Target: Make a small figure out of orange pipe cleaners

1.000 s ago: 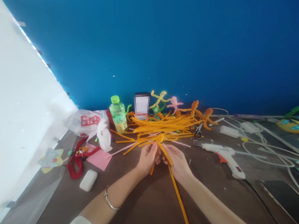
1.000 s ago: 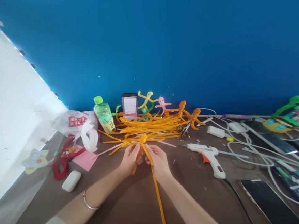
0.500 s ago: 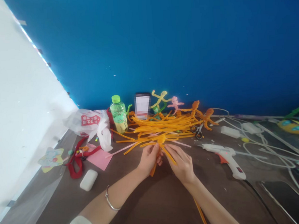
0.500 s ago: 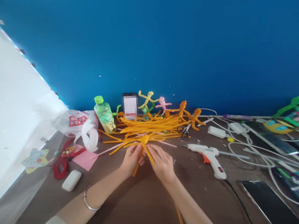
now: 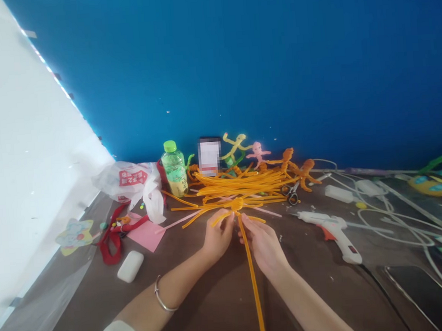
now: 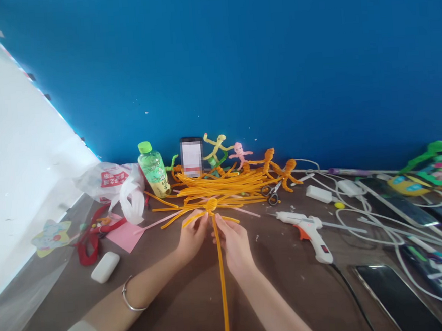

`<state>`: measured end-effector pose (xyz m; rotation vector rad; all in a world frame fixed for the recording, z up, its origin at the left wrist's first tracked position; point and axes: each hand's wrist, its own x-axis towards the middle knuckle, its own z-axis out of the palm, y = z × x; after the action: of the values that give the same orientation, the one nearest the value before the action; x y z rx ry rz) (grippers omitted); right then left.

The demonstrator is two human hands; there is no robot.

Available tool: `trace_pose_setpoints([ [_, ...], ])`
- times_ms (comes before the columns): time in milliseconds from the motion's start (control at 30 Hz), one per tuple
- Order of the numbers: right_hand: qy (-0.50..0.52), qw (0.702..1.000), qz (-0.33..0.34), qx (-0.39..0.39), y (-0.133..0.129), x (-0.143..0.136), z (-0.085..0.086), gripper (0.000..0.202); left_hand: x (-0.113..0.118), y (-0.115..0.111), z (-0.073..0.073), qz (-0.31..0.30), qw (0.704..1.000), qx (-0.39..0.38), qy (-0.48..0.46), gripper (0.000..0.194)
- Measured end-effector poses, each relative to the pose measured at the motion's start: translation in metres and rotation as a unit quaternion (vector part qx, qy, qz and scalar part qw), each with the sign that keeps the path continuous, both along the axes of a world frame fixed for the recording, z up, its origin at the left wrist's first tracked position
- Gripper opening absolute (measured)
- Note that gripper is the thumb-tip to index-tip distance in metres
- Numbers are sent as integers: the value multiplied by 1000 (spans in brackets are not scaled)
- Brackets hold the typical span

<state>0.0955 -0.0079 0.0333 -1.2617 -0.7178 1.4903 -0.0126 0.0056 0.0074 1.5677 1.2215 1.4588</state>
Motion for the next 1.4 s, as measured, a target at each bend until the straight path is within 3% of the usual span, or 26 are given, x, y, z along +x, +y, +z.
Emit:
trace_pose_setpoints([
  [100, 89, 992, 21, -86, 2, -1, 2, 17, -1, 1, -2, -25, 998, 36, 38, 25],
  [167, 86, 991, 36, -95, 3, -1, 1, 16, -2, 1, -3, -29, 997, 48, 51, 25],
  [267, -42, 997, 67, -5, 3, 2, 2, 23, -3, 2, -3, -8, 997, 55, 56, 25],
  [333, -213, 969, 93, 83, 3, 6, 5, 23, -3, 2, -3, -1, 996, 58, 62, 24],
  [400, -416, 887, 120, 160, 4, 10, 8, 17, -3, 2, -3, -1, 996, 60, 69, 23],
  [467, -590, 767, 147, 205, 3, 12, 12, 15, -2, 1, -5, -5, 995, 62, 79, 22],
  [533, -709, 650, 170, 213, 2, 11, 13, 15, -2, 1, -6, -11, 993, 71, 92, 21],
  [600, -781, 556, 185, 216, -1, 9, 15, 19, -2, 2, -7, -14, 992, 77, 101, 20],
  [667, -815, 491, 187, 242, -4, 8, 16, 22, -2, 2, -6, -7, 993, 73, 97, 20],
  [767, -827, 439, 173, 306, -7, 9, 17, 22, -2, 2, -3, 6, 995, 54, 82, 18],
  [1033, -782, 351, 109, 503, -4, 20, 12, 27, -1, 1, -4, -3, 998, 17, 62, 17],
  [1133, -758, 342, 126, 541, -1, 23, 10, 30, -1, 1, -4, -4, 998, 9, 62, 20],
  [1267, -735, 390, 133, 540, 2, 30, 5, 33, -2, 1, -4, -2, 998, 4, 57, 20],
  [1400, -693, 486, 134, 515, 4, 34, -4, 30, -1, 2, -4, -3, 999, 10, 51, 19],
])
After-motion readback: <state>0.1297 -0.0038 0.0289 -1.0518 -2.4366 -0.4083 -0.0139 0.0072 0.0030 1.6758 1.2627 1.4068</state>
